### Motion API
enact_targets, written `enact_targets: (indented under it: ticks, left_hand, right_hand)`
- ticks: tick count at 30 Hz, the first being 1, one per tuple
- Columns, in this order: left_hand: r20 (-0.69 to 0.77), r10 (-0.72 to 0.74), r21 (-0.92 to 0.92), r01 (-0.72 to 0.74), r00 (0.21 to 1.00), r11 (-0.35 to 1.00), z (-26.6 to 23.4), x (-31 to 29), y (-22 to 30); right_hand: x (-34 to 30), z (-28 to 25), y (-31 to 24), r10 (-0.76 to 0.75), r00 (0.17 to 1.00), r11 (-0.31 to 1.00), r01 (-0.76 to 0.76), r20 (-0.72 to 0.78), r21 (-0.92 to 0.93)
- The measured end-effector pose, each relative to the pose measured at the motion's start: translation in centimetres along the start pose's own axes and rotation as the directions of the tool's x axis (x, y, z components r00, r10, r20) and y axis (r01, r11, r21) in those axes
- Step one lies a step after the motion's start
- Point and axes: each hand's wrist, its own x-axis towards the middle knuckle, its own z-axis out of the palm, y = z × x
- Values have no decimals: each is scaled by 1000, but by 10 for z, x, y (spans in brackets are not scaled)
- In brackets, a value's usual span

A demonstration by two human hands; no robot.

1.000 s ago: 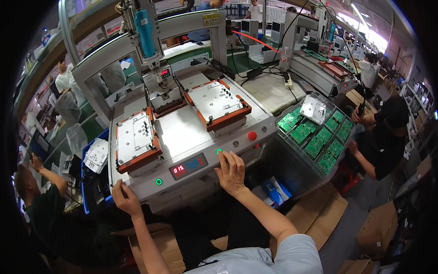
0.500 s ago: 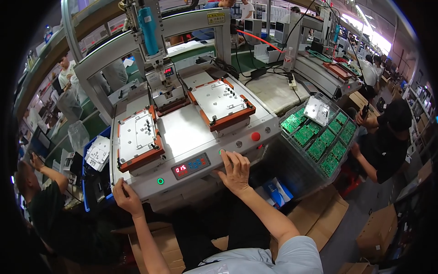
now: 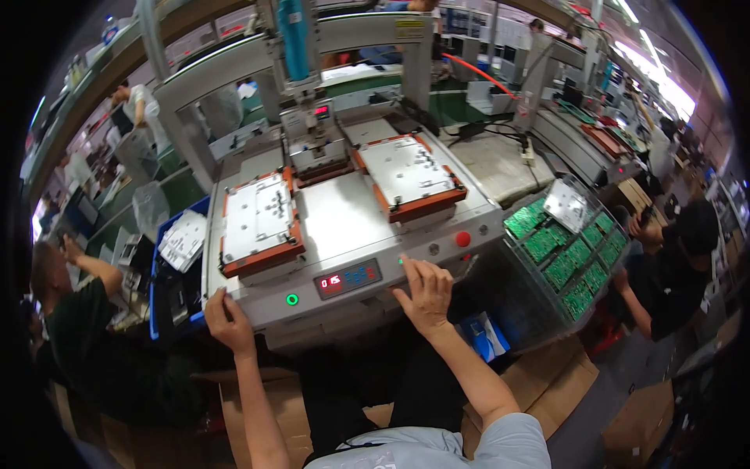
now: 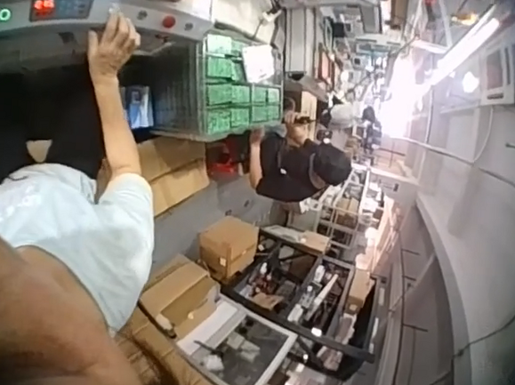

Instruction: Operating a semi-automated assembly machine to process electronic housings and packaging them into boxes.

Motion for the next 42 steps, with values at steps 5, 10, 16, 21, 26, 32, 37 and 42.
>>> enact_targets:
  ticks: [5,10,16,21,26,32,37,42]
  left_hand:
    - [-9,-4,9,4,1000,1000,0,0,0]
    - [-22,-2,10,2,1000,1000,-1,2,0]
    - [-37,-11,18,11,999,1000,-1,2,1]
    - [-31,-36,9,36,999,999,-1,1,0]
    - [-48,-10,1,10,999,1000,-2,3,1]
    - [-56,13,-6,-13,998,1000,-3,5,3]
    - [-58,16,-8,-16,998,1000,-2,4,1]
    - [-50,19,-11,-20,999,1000,-2,4,0]
  right_hand:
    - [4,-3,0,-54,997,999,54,-63,8]
    - [8,-12,-4,-37,999,999,37,-1,19]
    - [34,-33,-46,-25,995,970,47,-93,240]
    - [104,-12,-102,84,986,719,-160,144,676]
    - [163,16,-138,61,922,782,-282,381,556]
    - [185,16,-134,-8,826,937,-190,563,292]
    - [245,47,-113,-28,828,970,-113,560,216]
    - [293,124,-131,108,808,938,-276,580,209]
